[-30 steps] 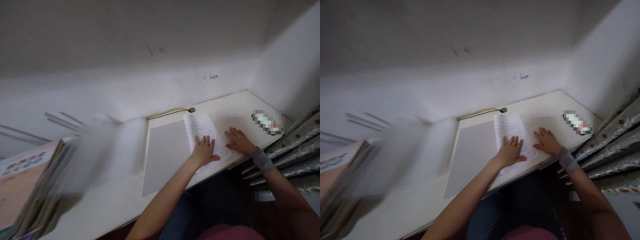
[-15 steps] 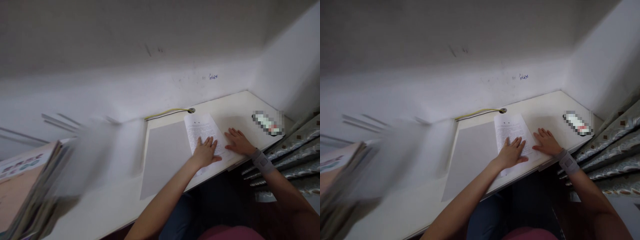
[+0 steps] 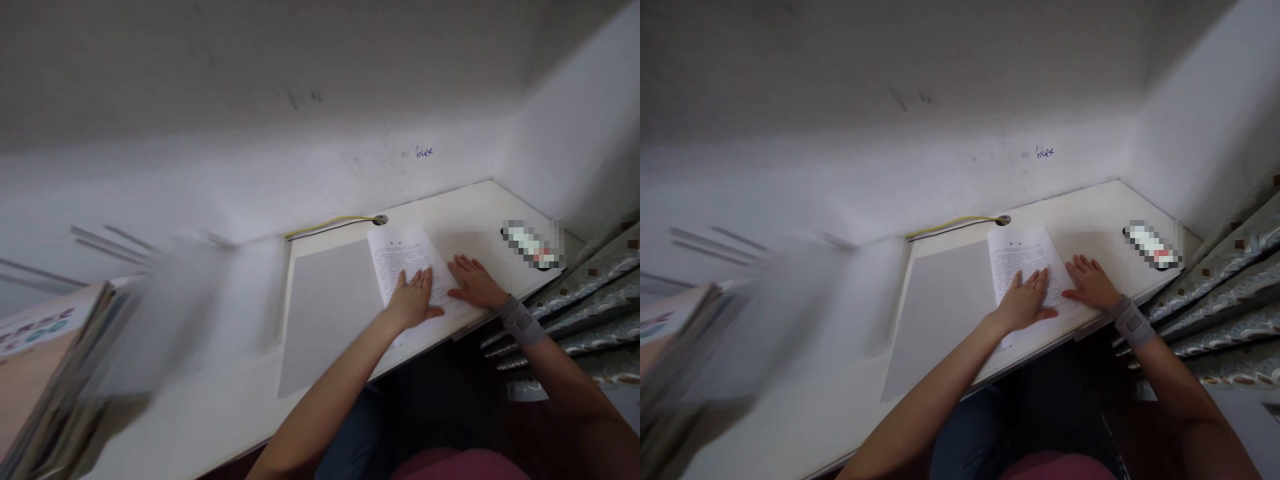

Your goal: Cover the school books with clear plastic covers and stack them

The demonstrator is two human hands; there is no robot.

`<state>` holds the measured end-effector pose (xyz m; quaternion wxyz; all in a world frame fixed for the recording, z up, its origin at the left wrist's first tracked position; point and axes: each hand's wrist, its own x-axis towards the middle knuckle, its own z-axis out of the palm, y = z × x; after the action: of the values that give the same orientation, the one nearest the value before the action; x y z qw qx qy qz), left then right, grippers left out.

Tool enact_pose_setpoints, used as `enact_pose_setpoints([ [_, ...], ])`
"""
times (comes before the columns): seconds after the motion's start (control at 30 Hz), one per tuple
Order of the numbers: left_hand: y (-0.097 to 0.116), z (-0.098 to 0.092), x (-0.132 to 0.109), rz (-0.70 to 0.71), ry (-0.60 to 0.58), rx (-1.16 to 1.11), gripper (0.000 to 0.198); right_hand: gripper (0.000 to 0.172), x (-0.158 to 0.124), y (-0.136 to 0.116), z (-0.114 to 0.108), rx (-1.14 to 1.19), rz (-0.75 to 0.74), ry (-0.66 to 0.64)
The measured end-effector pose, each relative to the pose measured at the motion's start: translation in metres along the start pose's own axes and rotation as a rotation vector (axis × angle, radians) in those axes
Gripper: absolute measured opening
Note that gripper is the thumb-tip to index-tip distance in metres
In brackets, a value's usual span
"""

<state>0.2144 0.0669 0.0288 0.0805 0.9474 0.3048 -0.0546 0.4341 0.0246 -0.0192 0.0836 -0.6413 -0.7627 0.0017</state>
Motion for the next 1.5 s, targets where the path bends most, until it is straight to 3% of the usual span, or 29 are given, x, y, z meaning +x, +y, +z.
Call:
enact_pose_setpoints([
  [0.27,0.000,0.003,0.008,0.033,-0.026,-0.011,0.089,0.077,0.000,-0.001,0.000,-0.001,-0.002,-0.015],
  [0.43,0.005,-0.002,0.007,0.062,0.085,0.020,0.088,0.075,-0.001,0.004,0.000,0.002,0.003,-0.038],
  [0.57,-0.019,-0.009,-0.043,-0.061,0.291,0.049,0.079,0.067,-0.005,0.000,-0.005,-0.053,-0.009,0.026],
  [0.7,-0.073,0.011,-0.124,-0.485,0.501,-0.039,0.065,0.049,-0.012,-0.035,-0.015,-0.114,-0.203,0.143],
  [0.8,-0.100,0.036,-0.174,-0.673,0.606,-0.267,0.063,0.042,-0.016,-0.063,-0.014,-0.095,-0.338,0.126],
  [0.93,-0.100,0.051,-0.201,-0.722,0.709,-0.692,0.061,0.041,-0.018,-0.071,-0.001,-0.122,-0.304,0.139],
  [1.03,-0.093,0.049,-0.201,-0.767,0.824,-0.928,0.058,0.043,-0.021,-0.068,0.005,-0.156,-0.269,0.164],
  [1.13,-0.094,0.044,-0.197,-0.840,0.937,-1.112,0.050,0.041,-0.023,-0.079,-0.003,-0.173,-0.245,0.205],
  [1.27,-0.102,0.038,-0.195,-0.857,1.066,-1.462,0.043,0.038,-0.018,-0.125,-0.021,-0.091,-0.371,0.231],
  [1.37,-0.107,0.027,-0.196,-0.834,1.150,-1.769,0.037,0.043,-0.011,-0.165,-0.020,-0.011,-0.531,0.195],
  [1.43,-0.107,0.018,-0.195,-0.795,1.150,-1.953,0.030,0.050,-0.008,-0.184,-0.014,-0.013,-0.556,0.170],
  [1.5,-0.102,0.009,-0.192,-0.760,1.048,-2.112,0.023,0.057,-0.006,-0.197,-0.009,-0.033,-0.512,0.152],
])
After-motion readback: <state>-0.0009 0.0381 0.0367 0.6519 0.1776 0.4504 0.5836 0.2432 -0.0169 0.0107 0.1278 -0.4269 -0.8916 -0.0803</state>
